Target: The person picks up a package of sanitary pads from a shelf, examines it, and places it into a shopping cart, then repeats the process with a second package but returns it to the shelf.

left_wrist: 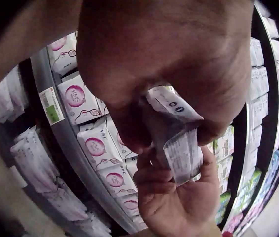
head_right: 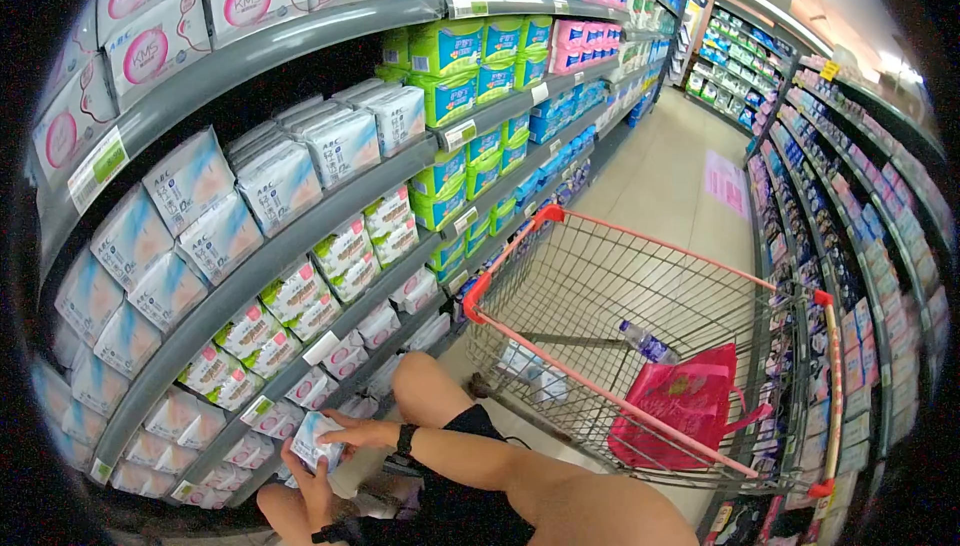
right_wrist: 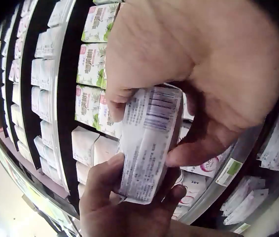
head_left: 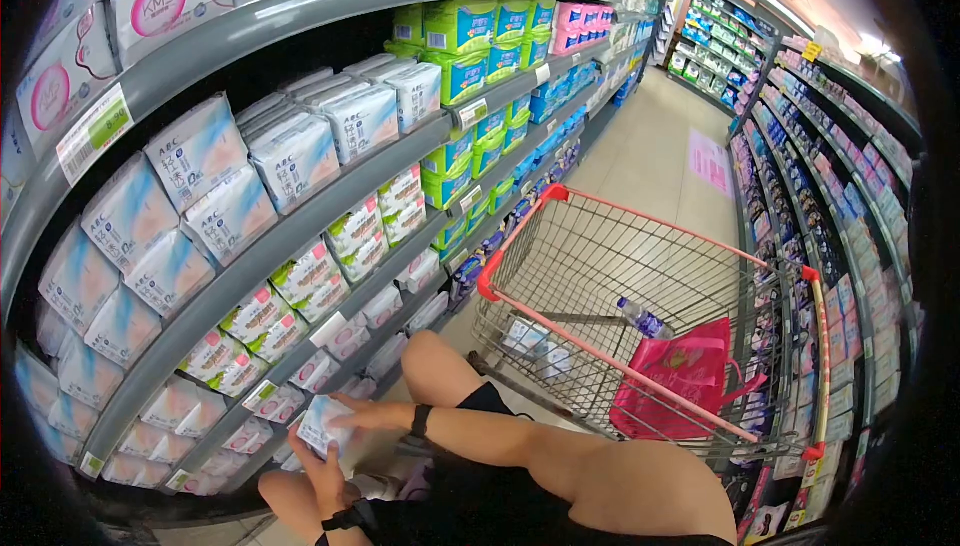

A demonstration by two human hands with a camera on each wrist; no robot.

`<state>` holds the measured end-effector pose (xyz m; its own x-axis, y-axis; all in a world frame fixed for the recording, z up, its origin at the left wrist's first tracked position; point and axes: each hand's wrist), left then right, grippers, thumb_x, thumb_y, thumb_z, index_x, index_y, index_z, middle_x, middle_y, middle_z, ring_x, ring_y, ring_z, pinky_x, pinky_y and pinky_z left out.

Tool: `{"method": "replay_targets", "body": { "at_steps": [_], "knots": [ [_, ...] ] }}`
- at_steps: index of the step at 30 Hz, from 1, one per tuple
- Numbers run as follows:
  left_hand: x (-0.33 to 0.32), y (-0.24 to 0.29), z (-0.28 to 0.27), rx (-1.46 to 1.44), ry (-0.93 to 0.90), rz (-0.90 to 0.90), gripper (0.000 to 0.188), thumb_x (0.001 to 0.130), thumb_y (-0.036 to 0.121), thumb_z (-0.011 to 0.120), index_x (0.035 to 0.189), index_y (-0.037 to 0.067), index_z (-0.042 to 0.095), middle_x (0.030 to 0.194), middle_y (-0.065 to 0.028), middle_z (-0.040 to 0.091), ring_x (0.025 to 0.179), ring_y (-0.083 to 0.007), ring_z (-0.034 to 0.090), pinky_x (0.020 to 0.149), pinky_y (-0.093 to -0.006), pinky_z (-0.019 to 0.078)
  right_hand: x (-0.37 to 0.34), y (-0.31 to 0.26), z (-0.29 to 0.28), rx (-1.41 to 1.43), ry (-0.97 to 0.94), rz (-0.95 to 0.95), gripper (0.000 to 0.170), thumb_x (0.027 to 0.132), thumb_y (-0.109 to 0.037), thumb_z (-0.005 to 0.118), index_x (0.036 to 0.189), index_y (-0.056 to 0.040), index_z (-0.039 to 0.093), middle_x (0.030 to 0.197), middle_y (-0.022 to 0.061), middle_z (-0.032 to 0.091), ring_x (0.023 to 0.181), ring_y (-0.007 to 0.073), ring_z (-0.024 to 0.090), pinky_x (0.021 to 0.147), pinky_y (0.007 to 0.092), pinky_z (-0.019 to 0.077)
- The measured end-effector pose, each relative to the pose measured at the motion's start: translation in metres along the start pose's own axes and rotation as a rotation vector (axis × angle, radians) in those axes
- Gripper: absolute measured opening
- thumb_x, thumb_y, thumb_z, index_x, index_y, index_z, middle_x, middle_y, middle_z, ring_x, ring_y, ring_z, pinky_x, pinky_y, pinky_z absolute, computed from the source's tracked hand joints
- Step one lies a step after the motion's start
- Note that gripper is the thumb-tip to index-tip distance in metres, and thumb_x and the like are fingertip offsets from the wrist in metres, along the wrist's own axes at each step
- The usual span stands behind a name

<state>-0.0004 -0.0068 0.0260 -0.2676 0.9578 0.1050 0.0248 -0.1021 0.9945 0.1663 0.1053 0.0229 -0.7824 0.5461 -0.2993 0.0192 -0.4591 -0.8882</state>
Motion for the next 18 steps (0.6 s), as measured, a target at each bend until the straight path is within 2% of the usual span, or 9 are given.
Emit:
{"method": "replay_targets", "body": {
  "at_steps": [5, 8, 11, 12, 13, 14, 16, 17, 18],
  "knots": [
    [-0.001, 0.005, 0.001, 0.031, -0.032, -0.043, 0.079, 0.079, 0.000, 0.070, 0.145, 0.007, 0.027, 0.136, -0.0129, 0.042, 0.128, -0.0252, 0.044, 0.108, -0.0378, 0.0354, -0.012, -0.015, 0.003, -0.074, 0.030, -0.166, 0.086, 0.089, -0.029, 0.068, 0.157, -0.0215, 0.016, 0.139, 0.0083, 0.047, 0.109, 0.0194, 0.056, 0.070, 0.0300, 0.0554],
    [-0.002, 0.003, 0.001, -0.073, -0.075, -0.074, 0.079, 0.078, 0.000, 0.071, 0.144, 0.007, 0.027, 0.135, -0.0129, 0.043, 0.126, -0.0250, 0.045, 0.107, -0.0382, 0.0364, -0.020, -0.020, 0.001, -0.121, -0.005, -0.149, 0.084, 0.088, -0.028, 0.068, 0.156, -0.0223, 0.020, 0.144, 0.0085, 0.042, 0.108, 0.0186, 0.058, 0.069, 0.0309, 0.0565],
    [-0.006, -0.010, -0.003, -0.076, -0.090, -0.061, 0.077, 0.086, 0.007, 0.069, 0.148, 0.007, 0.024, 0.134, -0.0122, 0.044, 0.122, -0.0238, 0.047, 0.102, -0.0375, 0.0408, -0.021, -0.014, -0.012, -0.191, 0.054, -0.180, 0.080, 0.089, -0.026, 0.068, 0.156, -0.0216, 0.023, 0.145, 0.0087, 0.041, 0.105, 0.0189, 0.060, 0.069, 0.0318, 0.0577],
    [-0.010, -0.009, 0.000, -0.073, -0.090, -0.061, 0.075, 0.088, 0.009, 0.067, 0.149, 0.007, 0.023, 0.134, -0.0120, 0.044, 0.121, -0.0233, 0.047, 0.100, -0.0372, 0.0434, -0.029, -0.020, -0.015, -0.132, 0.080, -0.206, 0.080, 0.089, -0.025, 0.067, 0.156, -0.0210, 0.023, 0.142, 0.0086, 0.044, 0.104, 0.0189, 0.061, 0.070, 0.0320, 0.0579],
    [-0.016, 0.005, 0.009, -0.123, -0.068, -0.043, 0.069, 0.096, 0.017, 0.060, 0.151, 0.007, 0.020, 0.131, -0.0126, 0.047, 0.110, -0.0218, 0.054, 0.085, -0.0343, 0.0507, -0.041, -0.033, -0.018, -0.071, 0.105, -0.231, 0.080, 0.089, -0.024, 0.067, 0.156, -0.0204, 0.023, 0.140, 0.0085, 0.047, 0.103, 0.0189, 0.062, 0.070, 0.0321, 0.0582],
    [-0.015, 0.004, 0.007, -0.088, -0.110, -0.071, 0.068, 0.097, 0.018, 0.058, 0.151, 0.007, 0.020, 0.130, -0.0129, 0.049, 0.105, -0.0213, 0.056, 0.081, -0.0332, 0.0510, -0.047, -0.045, -0.022, -0.009, 0.128, -0.256, 0.079, 0.090, -0.023, 0.067, 0.156, -0.0198, 0.023, 0.138, 0.0084, 0.049, 0.103, 0.0190, 0.063, 0.070, 0.0322, 0.0584],
    [-0.014, 0.000, 0.003, -0.018, -0.193, -0.136, 0.064, 0.099, 0.020, 0.055, 0.151, 0.007, 0.020, 0.127, -0.0135, 0.051, 0.096, -0.0202, 0.059, 0.072, -0.0309, 0.0515, -0.034, -0.040, -0.063, 0.418, -0.042, -0.437, 0.070, 0.091, -0.020, 0.063, 0.153, -0.0167, 0.029, 0.130, 0.0071, 0.057, 0.105, 0.0196, 0.064, 0.072, 0.0363, 0.0589],
    [-0.014, 0.006, 0.007, 0.001, -0.178, -0.139, 0.060, 0.099, 0.021, 0.054, 0.149, 0.006, 0.024, 0.121, -0.0138, 0.055, 0.087, -0.0193, 0.061, 0.072, -0.0302, 0.0502, -0.050, -0.059, -0.068, 0.603, -0.023, -0.454, 0.066, 0.091, -0.023, 0.062, 0.151, -0.0159, 0.034, 0.127, 0.0068, 0.060, 0.106, 0.0201, 0.064, 0.075, 0.0383, 0.0587],
    [-0.014, 0.011, 0.008, 0.002, -0.186, -0.157, 0.056, 0.099, 0.021, 0.055, 0.145, 0.006, 0.029, 0.118, -0.0130, 0.056, 0.087, -0.0190, 0.061, 0.073, -0.0301, 0.0499, -0.073, -0.090, -0.070, 0.784, -0.002, -0.467, 0.062, 0.091, -0.026, 0.062, 0.148, -0.0151, 0.039, 0.124, 0.0065, 0.062, 0.107, 0.0206, 0.064, 0.078, 0.0403, 0.0585]
  ]
}}
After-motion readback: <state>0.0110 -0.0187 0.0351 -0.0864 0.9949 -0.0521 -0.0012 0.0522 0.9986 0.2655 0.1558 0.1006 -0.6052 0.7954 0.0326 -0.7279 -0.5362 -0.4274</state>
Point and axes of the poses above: each hand's wrist, its own x-axis towards the middle knuckle, its own z-axis out of the palm, y = z × x
